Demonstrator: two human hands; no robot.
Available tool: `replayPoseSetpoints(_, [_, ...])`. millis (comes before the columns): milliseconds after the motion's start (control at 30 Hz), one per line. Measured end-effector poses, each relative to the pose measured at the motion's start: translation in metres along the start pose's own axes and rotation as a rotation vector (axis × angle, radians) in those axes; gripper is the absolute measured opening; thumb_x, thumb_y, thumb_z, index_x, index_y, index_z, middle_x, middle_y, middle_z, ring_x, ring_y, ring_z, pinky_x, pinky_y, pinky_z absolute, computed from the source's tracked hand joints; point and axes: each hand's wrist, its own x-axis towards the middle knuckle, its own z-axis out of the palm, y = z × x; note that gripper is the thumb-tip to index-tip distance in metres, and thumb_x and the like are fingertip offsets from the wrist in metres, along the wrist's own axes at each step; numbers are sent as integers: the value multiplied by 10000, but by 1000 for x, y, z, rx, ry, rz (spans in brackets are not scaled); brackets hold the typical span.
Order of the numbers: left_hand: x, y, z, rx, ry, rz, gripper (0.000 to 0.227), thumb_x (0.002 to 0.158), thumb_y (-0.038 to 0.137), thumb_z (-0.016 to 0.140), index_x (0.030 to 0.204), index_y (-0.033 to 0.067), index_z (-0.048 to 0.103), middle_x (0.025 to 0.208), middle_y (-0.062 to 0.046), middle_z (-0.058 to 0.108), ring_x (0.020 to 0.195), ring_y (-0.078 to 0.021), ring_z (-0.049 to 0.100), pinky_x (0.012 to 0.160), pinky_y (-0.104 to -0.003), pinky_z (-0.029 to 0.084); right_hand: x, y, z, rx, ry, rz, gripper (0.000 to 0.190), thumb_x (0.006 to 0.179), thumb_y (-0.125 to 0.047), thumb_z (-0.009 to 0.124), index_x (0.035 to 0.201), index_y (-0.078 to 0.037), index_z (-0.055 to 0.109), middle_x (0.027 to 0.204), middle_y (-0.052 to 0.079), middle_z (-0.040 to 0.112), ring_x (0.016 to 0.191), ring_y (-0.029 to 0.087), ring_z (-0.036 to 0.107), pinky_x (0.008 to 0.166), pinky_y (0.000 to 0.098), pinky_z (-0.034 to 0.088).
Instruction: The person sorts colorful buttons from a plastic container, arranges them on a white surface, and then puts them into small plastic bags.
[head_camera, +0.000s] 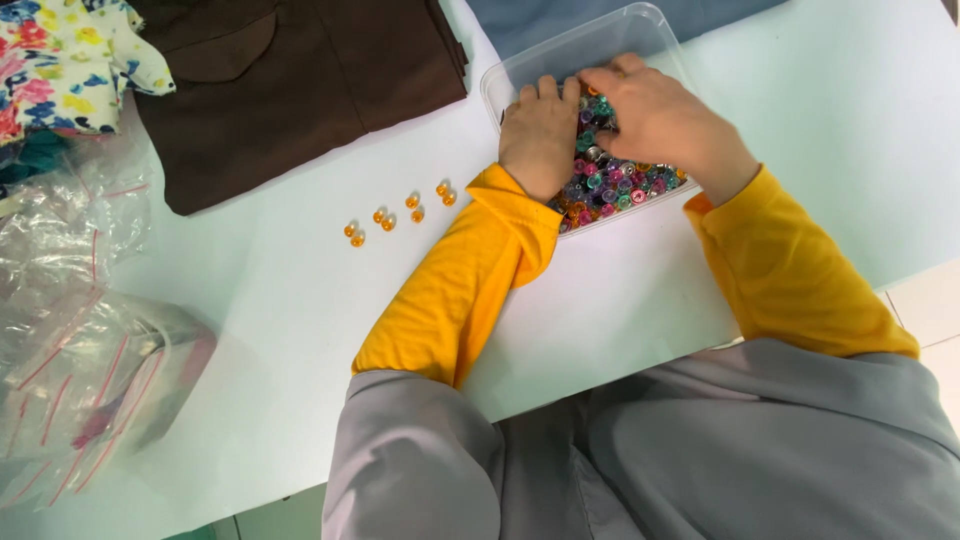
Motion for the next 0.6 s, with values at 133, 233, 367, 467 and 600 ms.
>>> replayPoseSetpoints(133, [-7, -2, 0, 27, 43, -8, 754, 652, 334, 886, 1266, 203, 469, 1120, -58, 570, 1036, -272, 596, 796, -388, 551, 4, 9, 12, -40, 54, -58, 701, 872, -170, 741, 1511, -97, 462, 1335, 214, 501, 1087, 432, 606, 903, 509, 507])
replayPoseSetpoints(233, [-11, -6, -14, -57, 55, -12, 689, 614, 203, 917, 1173, 199, 514, 1075, -57, 551, 964, -237, 610, 660, -357, 592, 5, 13, 13, -43, 68, -93, 413, 954, -193, 683, 1333, -63, 583, 1194, 184, 564, 900, 410, 659, 732, 541, 542])
replayPoseSetpoints(367, [-13, -22, -38, -530, -212, 51, 397, 856, 98, 645, 1235, 57, 535, 1058, -161, 636, 933, -391, 700, 711, -529, 587, 3, 14, 15, 124, 106, -160, 338, 975, -40, 551, 1302, -30, 638, 1003, 191, 701, 838, 391, 618, 748, 498, 485])
replayPoseSetpoints(467, [-14, -39, -55, -735, -232, 159, 252, 906, 146, 540, 1128, 27, 545, 941, -165, 667, 845, -363, 668, 660, -515, 530, -9, 3, 2, 264, 182, -192, 278, 1048, -80, 532, 1292, -5, 641, 858, 149, 671, 629, 277, 544, 640, 415, 427])
replayPoseSetpoints(600, [-17, -59, -87, -1099, -358, 183, 301, 978, 219, 512, 1250, 103, 567, 985, -44, 773, 797, -122, 829, 676, -239, 529, -14, 9, -4, 607, 208, -127, 164, 1141, -113, 524, 1259, -26, 597, 869, 57, 602, 730, 174, 632, 601, 296, 419])
